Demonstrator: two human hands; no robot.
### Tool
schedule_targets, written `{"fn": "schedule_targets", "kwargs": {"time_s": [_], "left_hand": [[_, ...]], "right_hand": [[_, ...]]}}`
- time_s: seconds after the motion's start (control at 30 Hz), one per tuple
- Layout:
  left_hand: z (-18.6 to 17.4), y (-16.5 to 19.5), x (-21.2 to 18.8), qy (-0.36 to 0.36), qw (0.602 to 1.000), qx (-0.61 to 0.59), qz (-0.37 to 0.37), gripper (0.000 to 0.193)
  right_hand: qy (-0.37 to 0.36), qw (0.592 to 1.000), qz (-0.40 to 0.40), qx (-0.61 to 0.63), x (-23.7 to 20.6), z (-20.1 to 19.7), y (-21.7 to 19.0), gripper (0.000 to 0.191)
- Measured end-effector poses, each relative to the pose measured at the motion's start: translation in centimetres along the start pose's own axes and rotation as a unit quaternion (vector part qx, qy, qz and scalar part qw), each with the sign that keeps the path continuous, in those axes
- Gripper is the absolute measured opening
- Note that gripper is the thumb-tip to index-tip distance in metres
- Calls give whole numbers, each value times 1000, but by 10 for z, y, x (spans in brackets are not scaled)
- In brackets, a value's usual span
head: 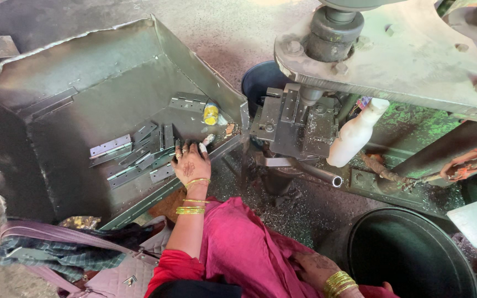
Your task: The person operates a drill press to drill holes into small metal plates. They repeatedly pick up plates from a bin, position them under the drill, activate the press, and return the finished plates to the bin.
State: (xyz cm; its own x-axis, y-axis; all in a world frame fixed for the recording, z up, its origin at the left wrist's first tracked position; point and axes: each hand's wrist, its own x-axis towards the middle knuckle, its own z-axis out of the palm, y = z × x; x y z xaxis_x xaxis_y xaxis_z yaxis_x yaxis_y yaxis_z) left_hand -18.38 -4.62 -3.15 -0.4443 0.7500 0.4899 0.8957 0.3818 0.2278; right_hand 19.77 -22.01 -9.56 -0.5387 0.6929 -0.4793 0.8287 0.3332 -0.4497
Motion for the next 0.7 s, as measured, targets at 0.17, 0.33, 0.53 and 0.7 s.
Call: {"fn": "schedule_targets", "kwargs": {"time_s": [0.17,0.33,0.53,0.7], "left_hand": [[3,-2,0,6,1000,-8,1,36],[4,-2,0,3,1000,-12,-2,35],[2,-1,-1,9,1000,-14,0,35],[0,0,0,-1,1000,-14,-2,33]], "right_hand": [[15,1000,-12,5,1,4,3,41],[15,1000,-1,5,6,11,10,42],[30,999,-23,12,7,17,17,45],[8,1000,-4,20,4,7,12,39]]}}
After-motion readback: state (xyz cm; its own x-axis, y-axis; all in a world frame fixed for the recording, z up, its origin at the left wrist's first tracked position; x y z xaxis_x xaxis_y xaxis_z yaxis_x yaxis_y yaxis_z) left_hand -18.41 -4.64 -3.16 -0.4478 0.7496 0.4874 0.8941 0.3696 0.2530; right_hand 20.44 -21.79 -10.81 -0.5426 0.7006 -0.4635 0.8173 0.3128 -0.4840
